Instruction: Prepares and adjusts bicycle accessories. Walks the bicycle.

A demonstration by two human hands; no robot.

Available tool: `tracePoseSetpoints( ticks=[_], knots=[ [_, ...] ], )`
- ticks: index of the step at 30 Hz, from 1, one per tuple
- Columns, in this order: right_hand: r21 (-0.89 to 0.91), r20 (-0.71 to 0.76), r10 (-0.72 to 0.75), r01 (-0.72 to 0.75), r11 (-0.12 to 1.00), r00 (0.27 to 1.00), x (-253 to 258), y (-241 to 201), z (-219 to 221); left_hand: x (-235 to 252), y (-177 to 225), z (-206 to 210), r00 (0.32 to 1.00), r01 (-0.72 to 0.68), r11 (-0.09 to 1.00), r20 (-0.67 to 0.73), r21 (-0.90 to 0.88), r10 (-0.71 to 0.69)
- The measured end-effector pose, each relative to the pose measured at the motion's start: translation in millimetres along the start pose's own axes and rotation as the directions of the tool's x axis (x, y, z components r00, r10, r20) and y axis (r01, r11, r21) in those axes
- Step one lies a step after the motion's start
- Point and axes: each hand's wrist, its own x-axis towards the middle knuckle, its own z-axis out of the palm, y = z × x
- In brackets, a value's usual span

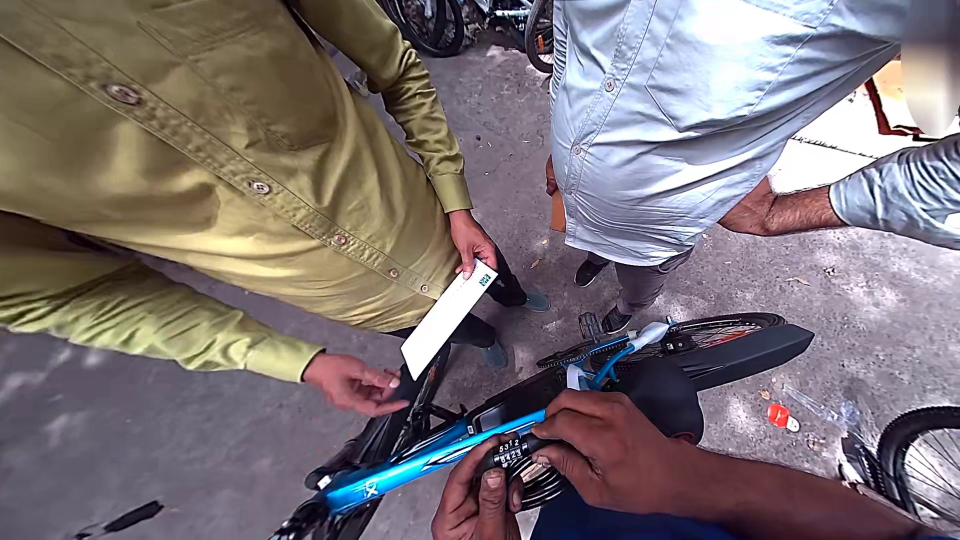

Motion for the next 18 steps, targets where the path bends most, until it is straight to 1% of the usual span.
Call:
tracePoseSetpoints(
  ticks=[3,5,8,10,12,14,18],
  knots=[
    [0.040,-0.038,-0.041,0.043,0.998,0.998,-1.0,1.7,2.9,0.2,-0.7,-2.4,0.995,-0.098,0.992,0.044,0.075,0.095],
    [0.095,-0.099,-0.073,0.082,0.992,0.992,-1.1,2.2,5.3,1.6,0.8,-3.0,0.982,-0.183,0.975,0.067,0.129,0.175],
    [0.127,-0.190,-0.129,0.154,0.980,0.973,-3.8,2.1,7.6,5.4,6.6,-1.1,0.945,-0.326,0.916,0.116,0.235,0.306],
    [0.127,-0.231,-0.179,0.212,0.969,0.956,-5.3,5.6,7.8,8.2,9.5,1.0,0.922,-0.387,0.872,0.148,0.300,0.358],
    [0.129,-0.261,-0.211,0.251,0.959,0.942,-7.7,10.2,6.6,8.3,12.4,1.6,0.908,-0.418,0.846,0.180,0.331,0.379],
    [0.122,-0.280,-0.217,0.259,0.958,0.935,-8.7,14.0,5.7,7.4,15.1,0.5,0.899,-0.436,0.826,0.219,0.358,0.380],
    [0.038,-0.272,-0.168,0.185,0.982,0.948,-9.2,11.8,7.1,5.4,14.9,-2.4,0.883,-0.469,0.771,0.244,0.431,0.401]
  ],
)
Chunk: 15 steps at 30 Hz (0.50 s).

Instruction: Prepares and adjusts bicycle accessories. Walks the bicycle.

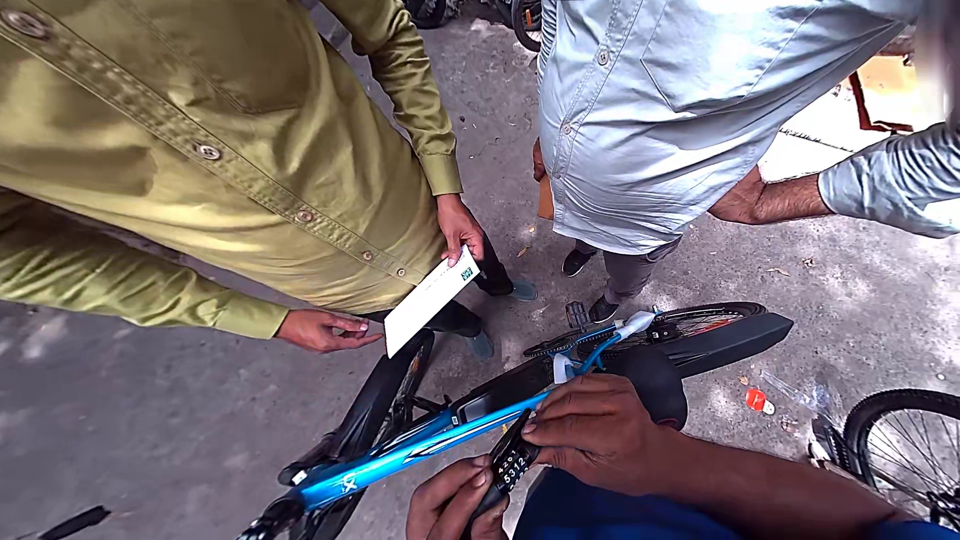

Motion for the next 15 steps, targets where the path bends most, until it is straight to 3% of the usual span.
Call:
tracePoseSetpoints(
  ticks=[7,15],
  knots=[
    [0.042,0.011,0.018,-0.018,0.999,1.000,1.5,3.8,9.3,-5.2,3.8,-0.4,0.997,-0.063,0.979,-0.031,0.195,0.071],
    [0.127,0.035,-0.054,0.049,0.991,0.998,14.9,9.9,15.5,-4.3,4.7,-1.9,0.993,-0.075,0.959,-0.070,0.274,0.098]
  ],
)
